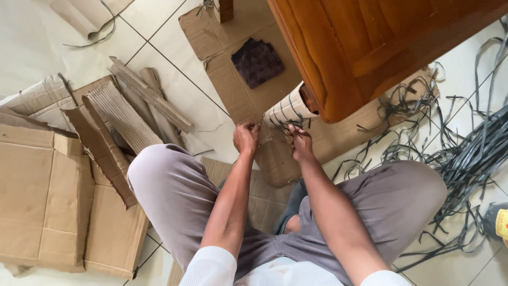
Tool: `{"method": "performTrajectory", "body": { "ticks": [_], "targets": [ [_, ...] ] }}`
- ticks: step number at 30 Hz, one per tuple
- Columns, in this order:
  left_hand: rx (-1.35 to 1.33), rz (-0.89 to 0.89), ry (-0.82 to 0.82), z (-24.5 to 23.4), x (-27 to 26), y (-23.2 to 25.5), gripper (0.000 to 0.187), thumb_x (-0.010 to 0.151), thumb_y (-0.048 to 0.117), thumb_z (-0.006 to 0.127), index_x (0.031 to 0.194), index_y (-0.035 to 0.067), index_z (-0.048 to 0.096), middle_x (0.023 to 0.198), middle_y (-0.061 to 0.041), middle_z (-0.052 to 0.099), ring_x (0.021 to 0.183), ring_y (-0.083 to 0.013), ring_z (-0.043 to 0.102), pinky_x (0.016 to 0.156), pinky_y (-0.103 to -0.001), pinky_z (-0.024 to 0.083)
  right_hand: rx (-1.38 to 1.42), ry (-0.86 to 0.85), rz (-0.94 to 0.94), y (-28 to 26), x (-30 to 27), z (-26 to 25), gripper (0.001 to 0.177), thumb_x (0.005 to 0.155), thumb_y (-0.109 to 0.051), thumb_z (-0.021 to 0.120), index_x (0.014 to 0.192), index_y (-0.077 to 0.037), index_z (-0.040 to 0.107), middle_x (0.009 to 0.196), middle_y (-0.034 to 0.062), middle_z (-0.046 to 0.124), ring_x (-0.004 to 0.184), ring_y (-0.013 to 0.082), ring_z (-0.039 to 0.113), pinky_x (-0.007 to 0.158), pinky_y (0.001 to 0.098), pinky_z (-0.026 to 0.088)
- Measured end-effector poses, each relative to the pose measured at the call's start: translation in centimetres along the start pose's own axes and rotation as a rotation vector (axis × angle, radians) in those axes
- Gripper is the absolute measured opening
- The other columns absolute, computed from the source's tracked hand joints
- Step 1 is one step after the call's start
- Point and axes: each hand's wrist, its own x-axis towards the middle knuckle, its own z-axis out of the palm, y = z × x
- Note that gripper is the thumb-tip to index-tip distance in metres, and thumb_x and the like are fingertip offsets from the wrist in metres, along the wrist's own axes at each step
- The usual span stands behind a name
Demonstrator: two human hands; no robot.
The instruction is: Packaging a wooden chair using cardboard sheets and plastic strapping.
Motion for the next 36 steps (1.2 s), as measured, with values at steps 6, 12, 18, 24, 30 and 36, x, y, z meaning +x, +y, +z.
{"method": "performTrajectory", "body": {
  "ticks": [6, 12, 18, 24, 30, 36],
  "targets": [
    [-0.138, 0.008, -0.080, 3.2, -0.6, -3.0, 0.025, 0.085, 0.035, 0.076, 0.095, 0.013, 0.080, 0.095, -0.013, 0.079, 0.093, -0.0323, 0.074, 0.086, -0.043, 0.055, 0.076, -0.129, -0.111, 3.7, -0.3, -1.1, 0.014, 0.095, -0.027, 0.073, 0.099, -0.015, 0.069, 0.079, -0.0028, 0.071, 0.063, 0.0054, 0.059, 0.053, 0.0228, 0.042],
    [-0.221, -0.023, -0.113, 5.1, -2.0, -4.0, 0.025, 0.083, 0.033, 0.076, 0.098, 0.013, 0.079, 0.092, -0.008, 0.079, 0.089, -0.0267, 0.075, 0.083, -0.040, 0.055, 0.041, -0.083, -0.053, 3.2, -4.5, 0.4, 0.010, 0.097, -0.021, 0.068, 0.102, -0.012, 0.070, 0.082, -0.0013, 0.073, 0.066, 0.0063, 0.062, 0.054, 0.0253, 0.045],
    [-0.279, -0.124, -0.233, 3.3, -3.0, -2.3, 0.026, 0.087, 0.035, 0.074, 0.091, 0.009, 0.078, 0.080, -0.005, 0.079, 0.076, -0.0181, 0.074, 0.076, -0.035, 0.055, -0.190, -0.057, -0.083, 4.5, -5.4, 0.8, 0.007, 0.095, -0.018, 0.068, 0.097, -0.011, 0.070, 0.083, -0.0005, 0.074, 0.068, 0.0076, 0.065, 0.055, 0.0266, 0.046],
    [-0.324, -0.133, -0.233, 3.3, -3.0, -2.7, 0.024, 0.087, 0.034, 0.074, 0.092, 0.011, 0.078, 0.079, -0.005, 0.078, 0.075, -0.0166, 0.073, 0.075, -0.034, 0.055, -0.073, -0.125, -0.095, 7.3, -4.7, 0.9, 0.012, 0.096, -0.021, 0.071, 0.098, -0.011, 0.075, 0.083, -0.0014, 0.074, 0.068, 0.0063, 0.063, 0.059, 0.0248, 0.047],
    [-0.288, -0.151, -0.298, 3.9, -2.6, -3.6, 0.025, 0.084, 0.036, 0.077, 0.094, 0.013, 0.081, 0.089, -0.004, 0.080, 0.084, -0.0160, 0.074, 0.080, -0.033, 0.055, -0.131, -0.133, -0.194, 8.0, -4.6, 2.4, 0.018, 0.097, -0.024, 0.071, 0.095, -0.007, 0.076, 0.082, 0.0003, 0.072, 0.070, 0.0110, 0.063, 0.060, 0.0294, 0.049],
    [-0.458, -0.096, -0.376, 7.9, -0.7, -7.1, 0.026, 0.084, 0.029, 0.079, 0.098, 0.007, 0.079, 0.088, -0.005, 0.079, 0.080, -0.0138, 0.070, 0.074, -0.032, 0.055, -0.750, 0.093, -0.475, 4.8, -7.3, 2.9, 0.019, 0.091, -0.027, 0.068, 0.097, -0.011, 0.077, 0.081, 0.0095, 0.075, 0.072, 0.0199, 0.072, 0.067, 0.0360, 0.055]
  ]
}}
